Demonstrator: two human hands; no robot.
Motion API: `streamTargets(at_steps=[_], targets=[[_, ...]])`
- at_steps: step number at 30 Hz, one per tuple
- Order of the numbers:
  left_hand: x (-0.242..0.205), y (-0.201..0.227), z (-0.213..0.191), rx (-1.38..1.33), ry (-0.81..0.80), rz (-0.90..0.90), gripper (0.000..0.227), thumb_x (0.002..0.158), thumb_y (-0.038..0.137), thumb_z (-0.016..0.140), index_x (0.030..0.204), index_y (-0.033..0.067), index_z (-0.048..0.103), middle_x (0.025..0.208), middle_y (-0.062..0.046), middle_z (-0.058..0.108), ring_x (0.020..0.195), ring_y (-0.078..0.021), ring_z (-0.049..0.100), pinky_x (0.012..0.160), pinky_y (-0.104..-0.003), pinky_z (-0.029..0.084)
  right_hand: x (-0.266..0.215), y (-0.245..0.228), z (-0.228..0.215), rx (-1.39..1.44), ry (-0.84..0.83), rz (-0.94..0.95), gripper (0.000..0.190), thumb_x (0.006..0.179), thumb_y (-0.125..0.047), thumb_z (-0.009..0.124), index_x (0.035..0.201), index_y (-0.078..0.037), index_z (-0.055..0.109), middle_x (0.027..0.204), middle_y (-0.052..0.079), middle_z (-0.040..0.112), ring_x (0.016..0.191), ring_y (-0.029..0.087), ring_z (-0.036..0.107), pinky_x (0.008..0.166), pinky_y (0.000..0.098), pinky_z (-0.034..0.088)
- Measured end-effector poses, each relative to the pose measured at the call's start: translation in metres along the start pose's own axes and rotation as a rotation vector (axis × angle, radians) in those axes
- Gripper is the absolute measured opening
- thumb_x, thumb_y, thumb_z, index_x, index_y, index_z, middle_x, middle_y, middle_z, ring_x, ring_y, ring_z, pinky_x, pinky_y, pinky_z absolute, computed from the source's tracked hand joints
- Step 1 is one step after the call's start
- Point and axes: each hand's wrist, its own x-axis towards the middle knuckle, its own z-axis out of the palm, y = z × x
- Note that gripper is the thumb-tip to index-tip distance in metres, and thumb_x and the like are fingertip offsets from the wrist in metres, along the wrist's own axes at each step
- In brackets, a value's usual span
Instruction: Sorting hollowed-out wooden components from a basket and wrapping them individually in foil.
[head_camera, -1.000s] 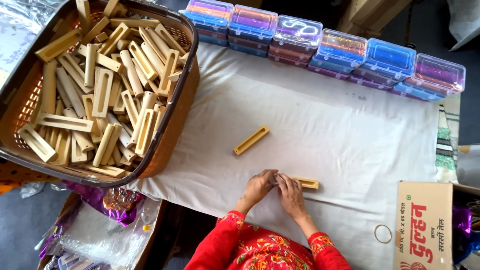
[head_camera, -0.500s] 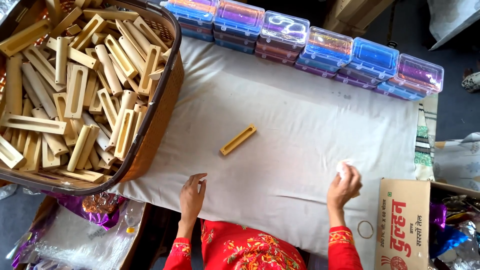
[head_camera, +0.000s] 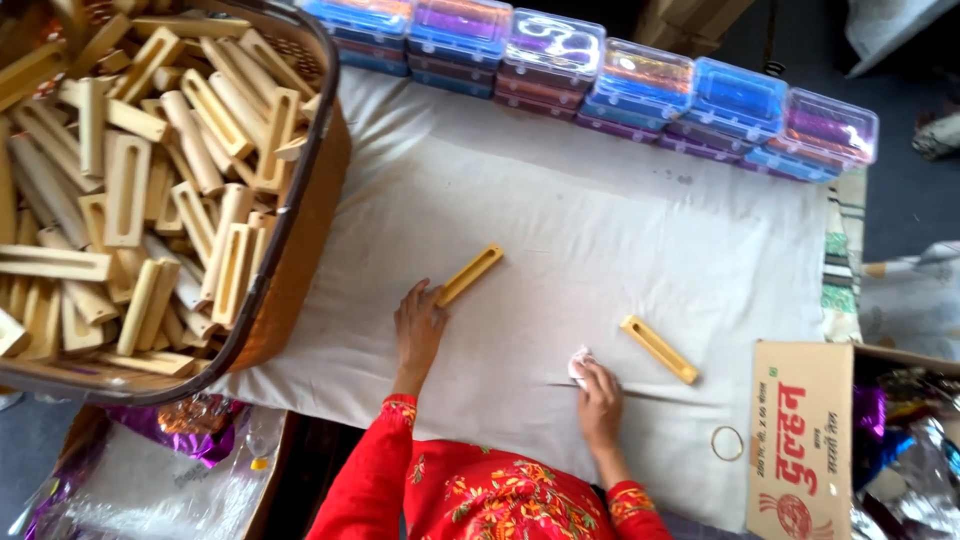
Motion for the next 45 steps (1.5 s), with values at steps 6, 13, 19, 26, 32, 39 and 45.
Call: streamTargets(at_steps=[6, 13, 19, 26, 32, 39, 45], targets=[[0.0, 0.008, 0.036, -0.289, -0.141, -0.133, 0.031, 0.087, 0.009, 0.074, 0.117, 0.0092, 0.07, 0.114, -0.008, 0.071, 0.099, -0.0267, 0.07, 0.082, -0.035, 0.058, 0.002, -0.024, -0.024, -0.021, 0.032, -0.095, 0.039, 0.088, -0.009, 0.071, 0.127, -0.011, 0.069, 0.13, 0.008, 0.066, 0.12, 0.028, 0.061, 0.106, 0.0465, 0.044], [-0.083, 0.005, 0.147, -1.054, -0.714, -1.016, 0.041, 0.101, 0.036, 0.068, 0.101, -0.0049, 0.071, 0.077, -0.003, 0.069, 0.07, -0.0122, 0.066, 0.065, -0.027, 0.055, 0.027, -0.03, -0.021, 0.135, 0.043, 0.127, 0.045, 0.091, 0.002, 0.066, 0.134, -0.01, 0.066, 0.128, 0.007, 0.068, 0.116, 0.028, 0.065, 0.099, 0.0432, 0.054], [-0.079, 0.044, 0.112, -1.172, -0.715, -1.082, 0.042, 0.097, 0.036, 0.065, 0.121, 0.0028, 0.072, 0.099, -0.003, 0.074, 0.084, -0.0099, 0.07, 0.077, -0.025, 0.058, 0.029, -0.083, 0.003, 0.144, 0.03, -0.222, 0.047, 0.091, 0.007, 0.062, 0.136, -0.006, 0.064, 0.139, 0.01, 0.065, 0.127, 0.029, 0.062, 0.11, 0.0423, 0.049], [-0.084, 0.031, 0.125, -1.159, -0.776, -1.084, 0.047, 0.097, 0.038, 0.068, 0.128, 0.0029, 0.068, 0.107, -0.008, 0.072, 0.09, -0.0139, 0.07, 0.084, -0.028, 0.062, 0.057, -0.004, -0.002, 0.011, -0.013, -0.026, 0.052, 0.089, 0.013, 0.052, 0.132, -0.01, 0.069, 0.14, 0.003, 0.069, 0.122, 0.025, 0.063, 0.109, 0.0408, 0.048], [-0.083, 0.036, 0.129, -1.074, -0.725, -1.114, 0.05, 0.095, 0.04, 0.068, 0.124, -0.001, 0.071, 0.106, -0.012, 0.075, 0.09, -0.0165, 0.075, 0.079, -0.03, 0.064, 0.047, -0.07, 0.002, 0.254, 0.106, -0.115, 0.049, 0.092, 0.011, 0.055, 0.135, -0.01, 0.066, 0.14, 0.004, 0.065, 0.12, 0.026, 0.063, 0.103, 0.0392, 0.052], [-0.079, 0.035, 0.123, -1.107, -0.735, -1.108, 0.048, 0.095, 0.04, 0.068, 0.124, 0.0017, 0.07, 0.108, -0.008, 0.076, 0.091, -0.0141, 0.076, 0.079, -0.028, 0.064, 0.087, -0.027, 0.011, 0.001, -0.062, -0.157, 0.054, 0.086, 0.012, 0.055, 0.134, -0.01, 0.068, 0.139, 0.003, 0.068, 0.112, 0.028, 0.061, 0.099, 0.0363, 0.052], [-0.084, 0.028, 0.134, -1.148, -0.723, -1.1, 0.045, 0.096, 0.038, 0.069, 0.122, 0.002, 0.071, 0.103, -0.008, 0.075, 0.082, -0.0129, 0.071, 0.075, -0.027, 0.062, 0.057, -0.059, 0.024, 0.026, -0.027, -0.163, 0.048, 0.089, 0.007, 0.059, 0.133, -0.01, 0.068, 0.138, 0.003, 0.066, 0.112, 0.026, 0.062, 0.1, 0.0387, 0.05]])
